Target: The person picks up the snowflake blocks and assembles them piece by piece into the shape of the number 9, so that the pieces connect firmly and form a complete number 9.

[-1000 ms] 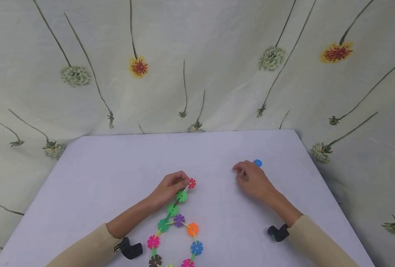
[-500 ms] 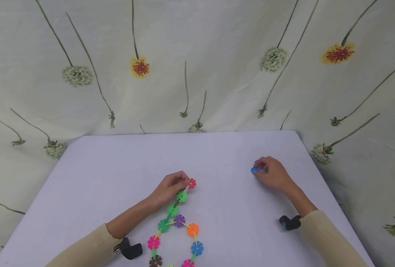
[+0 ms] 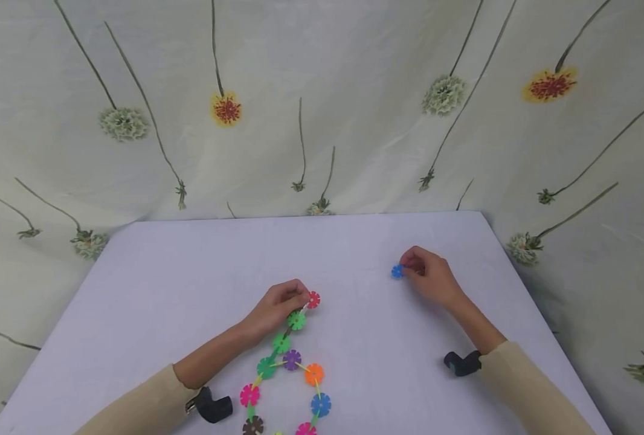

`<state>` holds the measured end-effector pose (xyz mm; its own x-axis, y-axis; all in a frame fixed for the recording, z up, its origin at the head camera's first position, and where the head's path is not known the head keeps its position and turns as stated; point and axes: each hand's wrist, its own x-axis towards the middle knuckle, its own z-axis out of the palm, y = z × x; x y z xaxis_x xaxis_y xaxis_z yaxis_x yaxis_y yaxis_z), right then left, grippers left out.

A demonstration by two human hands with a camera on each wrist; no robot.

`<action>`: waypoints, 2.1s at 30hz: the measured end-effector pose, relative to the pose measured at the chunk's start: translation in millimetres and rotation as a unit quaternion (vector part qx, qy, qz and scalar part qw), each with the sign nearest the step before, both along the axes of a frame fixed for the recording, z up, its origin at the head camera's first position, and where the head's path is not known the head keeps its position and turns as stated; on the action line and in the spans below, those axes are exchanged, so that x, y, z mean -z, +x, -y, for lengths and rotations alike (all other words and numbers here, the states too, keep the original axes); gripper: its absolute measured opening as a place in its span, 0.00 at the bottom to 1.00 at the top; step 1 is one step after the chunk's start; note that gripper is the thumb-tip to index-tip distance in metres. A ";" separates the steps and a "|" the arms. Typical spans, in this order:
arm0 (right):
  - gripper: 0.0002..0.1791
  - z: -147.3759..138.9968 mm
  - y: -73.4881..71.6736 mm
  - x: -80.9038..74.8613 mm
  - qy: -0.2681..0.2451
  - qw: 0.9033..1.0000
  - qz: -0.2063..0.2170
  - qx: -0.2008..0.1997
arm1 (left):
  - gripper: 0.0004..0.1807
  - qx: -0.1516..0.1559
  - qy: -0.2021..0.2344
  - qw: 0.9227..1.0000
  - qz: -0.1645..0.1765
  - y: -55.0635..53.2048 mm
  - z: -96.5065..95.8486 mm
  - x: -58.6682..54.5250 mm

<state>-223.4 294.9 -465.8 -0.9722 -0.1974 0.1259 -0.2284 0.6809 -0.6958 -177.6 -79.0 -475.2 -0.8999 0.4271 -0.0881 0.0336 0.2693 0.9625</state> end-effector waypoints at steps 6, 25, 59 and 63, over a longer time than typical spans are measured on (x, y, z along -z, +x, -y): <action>0.09 28.8 2.0 1.7 -0.037 0.999 0.009 -0.036 | 0.12 0.001 -0.001 1.000 -0.001 -0.3 1.0 1.1; 0.06 104.4 31.0 -4.5 -0.123 0.981 0.013 -0.150 | 0.13 -0.008 -0.006 1.000 0.007 -1.5 -0.2 2.7; 0.08 131.5 45.6 11.0 -0.150 0.974 -0.061 -0.156 | 0.12 0.002 -0.019 0.999 -0.030 -3.3 1.7 2.8; 0.10 125.3 47.4 12.4 -0.147 0.973 -0.060 -0.166 | 0.12 0.013 -0.024 0.999 -0.029 -3.7 0.3 2.3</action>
<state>-176.1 169.7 -478.2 -0.8359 -0.4365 0.3329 -0.4932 0.3311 -0.8044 -181.2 -79.3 -477.5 -0.8928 0.4469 -0.0566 0.0973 0.3140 0.9444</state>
